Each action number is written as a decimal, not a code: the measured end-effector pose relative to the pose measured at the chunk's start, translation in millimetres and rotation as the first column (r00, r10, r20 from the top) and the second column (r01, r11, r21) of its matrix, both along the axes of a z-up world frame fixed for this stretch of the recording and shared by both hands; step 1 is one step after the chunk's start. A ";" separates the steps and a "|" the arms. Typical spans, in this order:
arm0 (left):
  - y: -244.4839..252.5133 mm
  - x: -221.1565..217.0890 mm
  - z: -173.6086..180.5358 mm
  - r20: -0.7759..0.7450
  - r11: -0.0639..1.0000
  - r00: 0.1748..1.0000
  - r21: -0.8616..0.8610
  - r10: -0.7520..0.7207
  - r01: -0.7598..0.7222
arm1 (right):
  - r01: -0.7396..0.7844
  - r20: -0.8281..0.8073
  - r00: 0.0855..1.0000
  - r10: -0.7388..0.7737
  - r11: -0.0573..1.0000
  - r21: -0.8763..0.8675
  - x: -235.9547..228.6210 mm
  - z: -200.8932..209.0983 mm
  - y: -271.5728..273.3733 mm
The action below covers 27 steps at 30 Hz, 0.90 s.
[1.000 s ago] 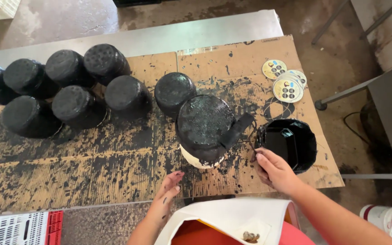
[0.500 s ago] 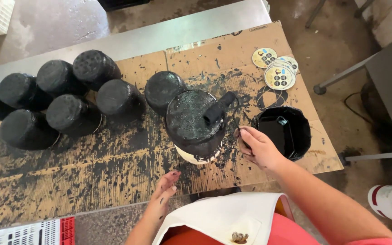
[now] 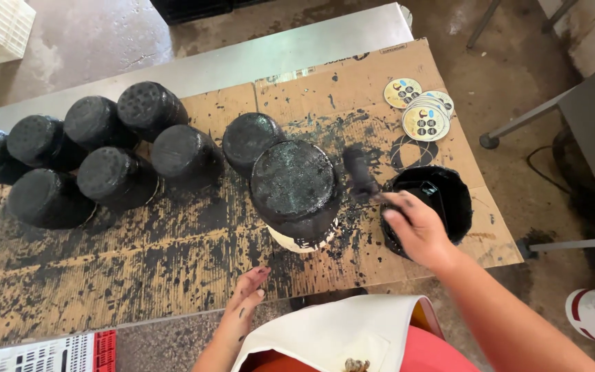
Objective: Applying black coating and labels to cheese wheels at a waxing station before packing them into crates.
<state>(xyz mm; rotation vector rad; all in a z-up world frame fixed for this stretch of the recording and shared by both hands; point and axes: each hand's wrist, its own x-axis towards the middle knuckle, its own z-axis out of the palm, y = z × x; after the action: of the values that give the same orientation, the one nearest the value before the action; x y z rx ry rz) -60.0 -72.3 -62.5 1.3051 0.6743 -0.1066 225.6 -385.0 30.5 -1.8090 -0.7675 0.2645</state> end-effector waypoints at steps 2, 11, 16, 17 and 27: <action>-2.8 0.2 -2.4 0.037 1.000 0.999 -0.006 -0.001 0.001 | 0.047 0.205 0.979 -0.003 0.976 -0.211 -1.2 10.5 10.1; -9.9 4.7 -0.7 0.058 0.999 0.998 0.041 -0.034 0.032 | 0.140 0.764 0.625 0.158 0.941 -0.309 -7.7 9.1 -16.1; -17.9 5.2 -20.6 0.083 0.997 0.994 0.035 -0.070 0.067 | 0.040 0.859 0.492 0.141 0.982 -0.184 -12.5 27.7 11.6; -21.4 8.9 -12.5 0.084 0.997 0.994 0.034 -0.070 0.068 | 0.041 0.860 0.491 0.142 0.982 -0.185 -13.6 27.6 18.7; -28.1 2.5 6.5 0.016 1.000 1.000 0.019 0.003 -0.004 | 0.141 0.824 0.530 0.200 0.937 -0.319 24.9 -16.8 -43.1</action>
<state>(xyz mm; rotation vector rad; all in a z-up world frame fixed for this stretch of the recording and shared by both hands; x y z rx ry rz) -57.5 -100.4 -56.0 1.3220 0.6656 -0.0869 250.5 -428.1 13.7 -2.2634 -1.5187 -0.5875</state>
